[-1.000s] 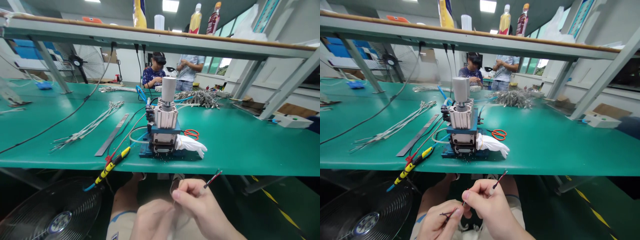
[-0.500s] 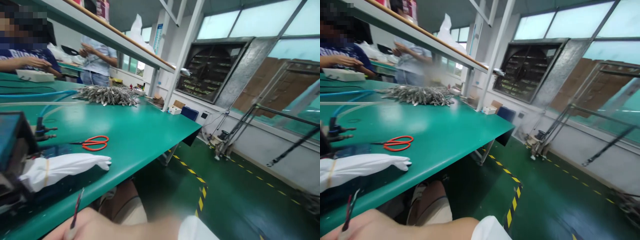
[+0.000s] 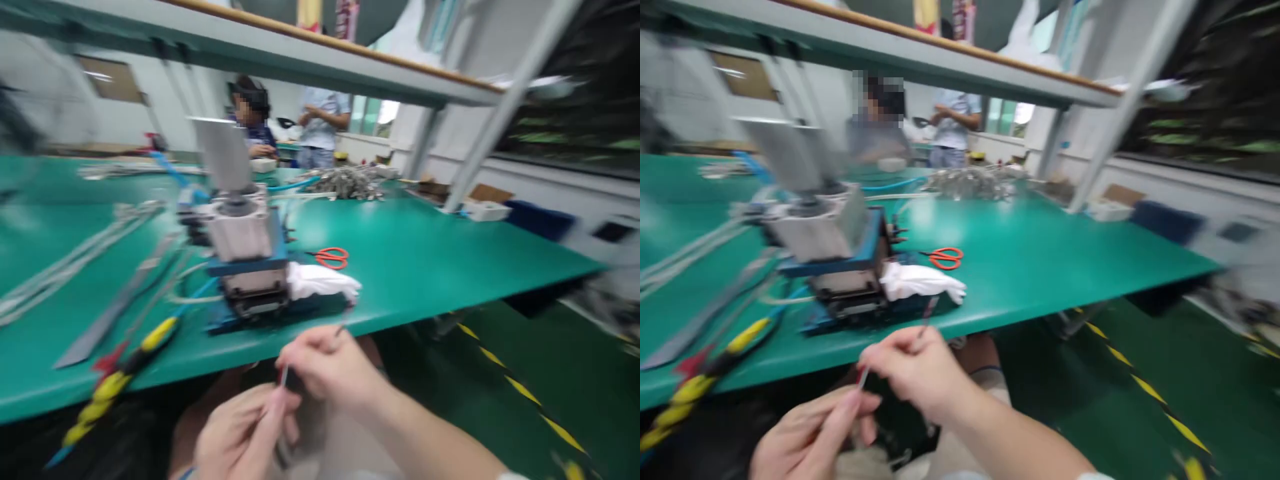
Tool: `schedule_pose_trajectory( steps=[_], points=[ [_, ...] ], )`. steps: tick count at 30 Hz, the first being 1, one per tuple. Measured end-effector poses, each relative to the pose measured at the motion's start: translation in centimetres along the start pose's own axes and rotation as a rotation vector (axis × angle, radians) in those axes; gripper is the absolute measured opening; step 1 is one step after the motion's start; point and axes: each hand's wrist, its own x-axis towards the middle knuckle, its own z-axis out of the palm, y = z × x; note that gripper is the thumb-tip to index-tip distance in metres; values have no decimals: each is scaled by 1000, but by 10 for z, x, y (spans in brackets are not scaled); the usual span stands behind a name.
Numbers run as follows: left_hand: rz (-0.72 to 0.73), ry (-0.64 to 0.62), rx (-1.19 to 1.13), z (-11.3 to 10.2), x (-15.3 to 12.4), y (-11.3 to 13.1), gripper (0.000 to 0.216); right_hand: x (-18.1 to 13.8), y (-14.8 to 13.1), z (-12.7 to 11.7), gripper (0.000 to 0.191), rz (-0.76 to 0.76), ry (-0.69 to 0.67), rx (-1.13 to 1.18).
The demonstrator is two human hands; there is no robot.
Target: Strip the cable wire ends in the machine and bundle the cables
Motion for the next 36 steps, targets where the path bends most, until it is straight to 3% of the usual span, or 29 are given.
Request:
schedule_pose_trajectory(
  steps=[3,8,20,36],
  points=[
    [-154,49,-122,-11,7,8,31,8,-2,-12,40,-89,93,53],
    [-319,166,-420,-3,40,15,34,19,-12,-31,40,-159,192,41],
    [-361,205,-557,3,69,23,32,27,-2,-38,40,-162,207,-123],
    [-326,332,-534,10,67,19,30,26,1,-39,38,-157,183,-201]
  ],
)
